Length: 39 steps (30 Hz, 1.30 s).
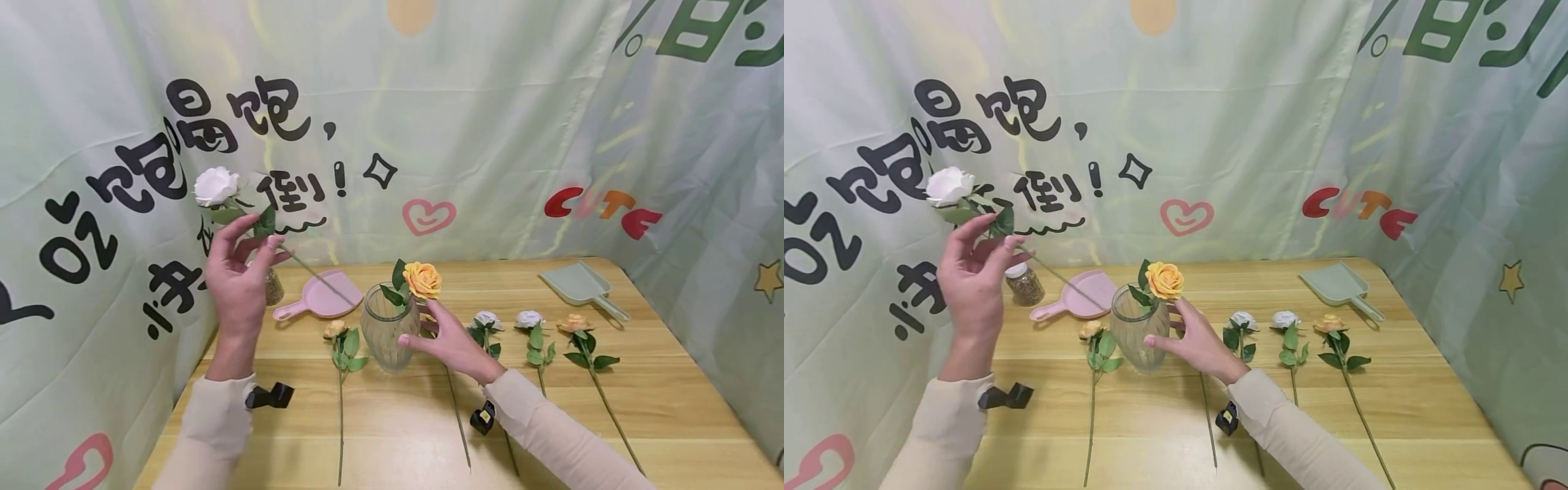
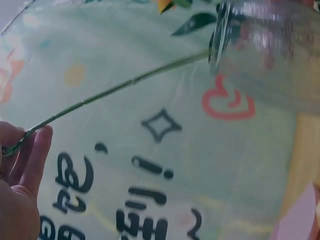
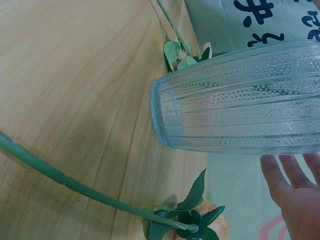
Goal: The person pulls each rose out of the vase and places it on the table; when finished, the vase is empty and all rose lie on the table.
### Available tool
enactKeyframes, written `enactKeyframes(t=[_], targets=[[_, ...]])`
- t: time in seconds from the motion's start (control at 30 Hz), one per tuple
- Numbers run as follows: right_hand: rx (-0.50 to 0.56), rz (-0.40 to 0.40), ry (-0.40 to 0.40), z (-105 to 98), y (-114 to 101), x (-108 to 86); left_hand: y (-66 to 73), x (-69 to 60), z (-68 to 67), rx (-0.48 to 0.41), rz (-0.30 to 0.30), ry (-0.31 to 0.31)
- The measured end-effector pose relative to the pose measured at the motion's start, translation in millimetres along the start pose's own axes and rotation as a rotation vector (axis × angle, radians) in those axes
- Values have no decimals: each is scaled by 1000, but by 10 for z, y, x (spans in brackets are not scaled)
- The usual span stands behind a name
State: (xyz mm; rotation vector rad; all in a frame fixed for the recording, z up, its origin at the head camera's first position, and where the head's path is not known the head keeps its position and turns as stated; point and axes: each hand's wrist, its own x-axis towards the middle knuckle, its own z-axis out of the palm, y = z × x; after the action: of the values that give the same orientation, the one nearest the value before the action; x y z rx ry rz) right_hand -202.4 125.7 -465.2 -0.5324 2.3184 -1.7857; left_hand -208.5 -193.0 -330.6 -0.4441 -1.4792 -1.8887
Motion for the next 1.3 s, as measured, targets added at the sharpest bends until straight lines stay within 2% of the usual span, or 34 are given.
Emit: enactKeyframes(t=[0.1,0.17,0.3,0.37,0.43,0.5,0.63,0.73,0.8,0.93,1.03,1.1,1.3], targets=[[0,4,0,-6,7,-6,22,-6,-191,58,-84,-13],[-1,9,2,-10,11,-11,15,-43,-337,148,-181,-62],[-6,11,2,-13,10,-12,-54,-193,-653,377,-383,-282],[-8,15,3,-13,7,-11,-124,-292,-800,440,-464,-402],[-13,16,2,-13,7,-8,-215,-396,-929,463,-539,-495],[-16,16,4,-13,6,-5,-316,-500,-1036,459,-610,-554],[-17,9,4,-12,6,1,-512,-691,-1207,459,-743,-628],[-11,2,1,-9,6,8,-639,-815,-1298,456,-819,-663],[-9,1,-1,-7,7,12,-714,-883,-1346,454,-865,-677],[-7,-4,-1,-2,14,14,-833,-977,-1410,472,-915,-699],[-9,-9,-1,-1,16,13,-901,-1030,-1423,504,-922,-705],[-13,-14,-2,-1,18,11,-928,-1065,-1411,542,-931,-687],[-16,-5,0,-8,24,14,-953,-1128,-1371,669,-901,-679]])
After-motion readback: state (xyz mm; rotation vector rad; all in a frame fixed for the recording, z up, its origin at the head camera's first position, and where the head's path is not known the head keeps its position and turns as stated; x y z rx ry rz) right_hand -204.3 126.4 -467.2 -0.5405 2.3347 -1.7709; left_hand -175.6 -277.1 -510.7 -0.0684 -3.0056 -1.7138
